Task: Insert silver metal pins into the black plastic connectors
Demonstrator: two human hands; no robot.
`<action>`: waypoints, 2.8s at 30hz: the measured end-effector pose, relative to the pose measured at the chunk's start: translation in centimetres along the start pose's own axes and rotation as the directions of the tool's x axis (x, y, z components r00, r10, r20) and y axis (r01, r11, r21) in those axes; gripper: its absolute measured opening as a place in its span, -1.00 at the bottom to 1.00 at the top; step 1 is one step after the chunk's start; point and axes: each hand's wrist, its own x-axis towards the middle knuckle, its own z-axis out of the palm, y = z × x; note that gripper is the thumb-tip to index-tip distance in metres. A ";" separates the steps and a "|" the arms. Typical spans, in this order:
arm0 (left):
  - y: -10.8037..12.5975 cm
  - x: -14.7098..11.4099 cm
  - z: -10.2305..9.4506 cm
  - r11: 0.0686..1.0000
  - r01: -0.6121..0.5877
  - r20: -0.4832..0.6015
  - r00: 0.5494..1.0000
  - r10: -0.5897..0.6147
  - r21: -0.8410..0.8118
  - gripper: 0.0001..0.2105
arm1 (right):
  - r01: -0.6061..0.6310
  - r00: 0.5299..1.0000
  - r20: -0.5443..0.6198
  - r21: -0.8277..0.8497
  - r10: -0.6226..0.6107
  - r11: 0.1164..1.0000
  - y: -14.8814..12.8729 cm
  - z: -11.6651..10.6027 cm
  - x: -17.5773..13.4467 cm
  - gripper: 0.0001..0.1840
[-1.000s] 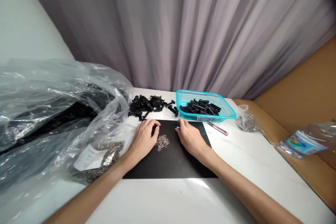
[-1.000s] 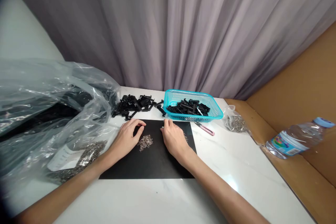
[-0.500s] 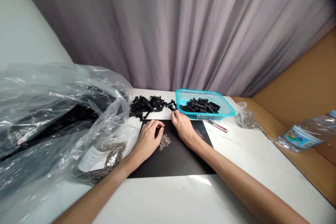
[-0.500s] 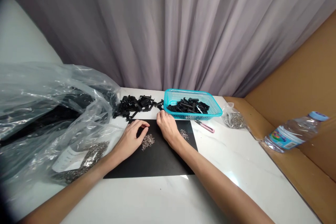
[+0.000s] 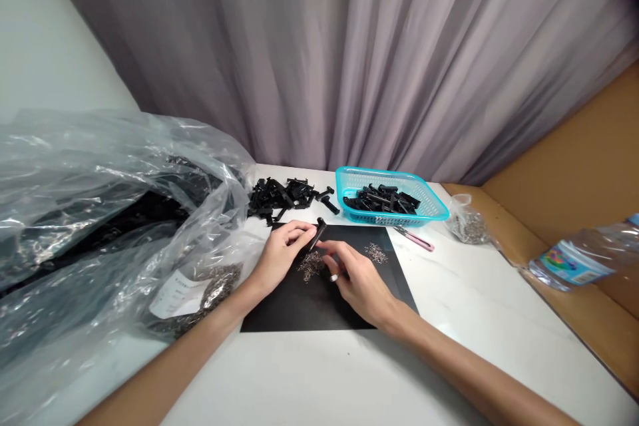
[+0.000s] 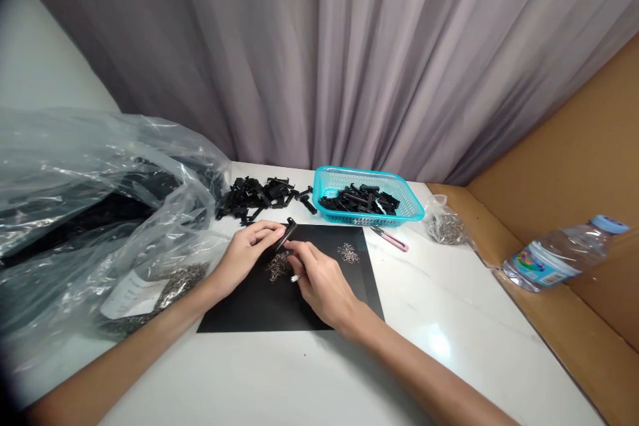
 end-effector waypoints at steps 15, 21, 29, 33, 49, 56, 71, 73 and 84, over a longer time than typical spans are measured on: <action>0.0 0.0 0.2 0.992 0.035 -0.019 0.999 -0.037 -0.120 -0.64 | 0.197 0.967 0.209 -0.249 -0.145 0.948 -1.3 0.1 -1.9 -0.55; 0.0 0.1 0.4 0.989 0.019 -0.080 0.996 -0.031 -0.145 -0.71 | 0.181 0.969 0.223 -0.335 -0.109 0.925 -1.9 0.7 -0.9 -0.47; 0.0 0.2 0.2 0.982 0.017 -0.128 0.991 -0.042 -0.187 -0.67 | 0.213 0.964 0.225 -0.347 -0.140 0.913 -2.1 1.2 -0.7 -0.49; 0.1 0.1 0.3 0.982 0.020 -0.086 0.996 -0.036 -0.187 -0.67 | 0.217 0.974 0.142 -0.340 -0.178 0.915 -1.4 1.7 -0.8 -0.66; 0.2 -0.3 0.4 0.988 0.080 0.019 0.997 -0.078 -0.134 -0.61 | 0.239 0.960 0.243 -0.443 -0.141 0.864 -1.9 0.8 -0.3 -0.53; 0.3 -0.6 0.9 0.988 0.083 0.033 0.996 -0.079 -0.129 -0.62 | 0.241 0.970 0.124 -0.396 -0.208 0.886 -0.9 1.6 -0.4 -0.68; 0.6 -0.4 0.6 0.982 0.064 0.081 0.995 -0.051 -0.175 -0.69 | 0.109 0.982 -0.127 -0.213 -0.138 0.971 -0.3 1.8 -0.8 -0.76; 0.7 -0.4 0.7 0.979 0.077 0.104 0.993 -0.058 -0.191 -0.69 | 0.068 0.983 -0.159 -0.120 -0.087 0.990 -0.1 1.8 -0.7 -0.78; 1.6 -0.6 0.4 0.942 0.169 0.159 0.979 -0.127 -0.289 -0.48 | -0.018 0.965 -0.262 0.017 0.022 1.000 0.1 -0.6 -0.9 -0.82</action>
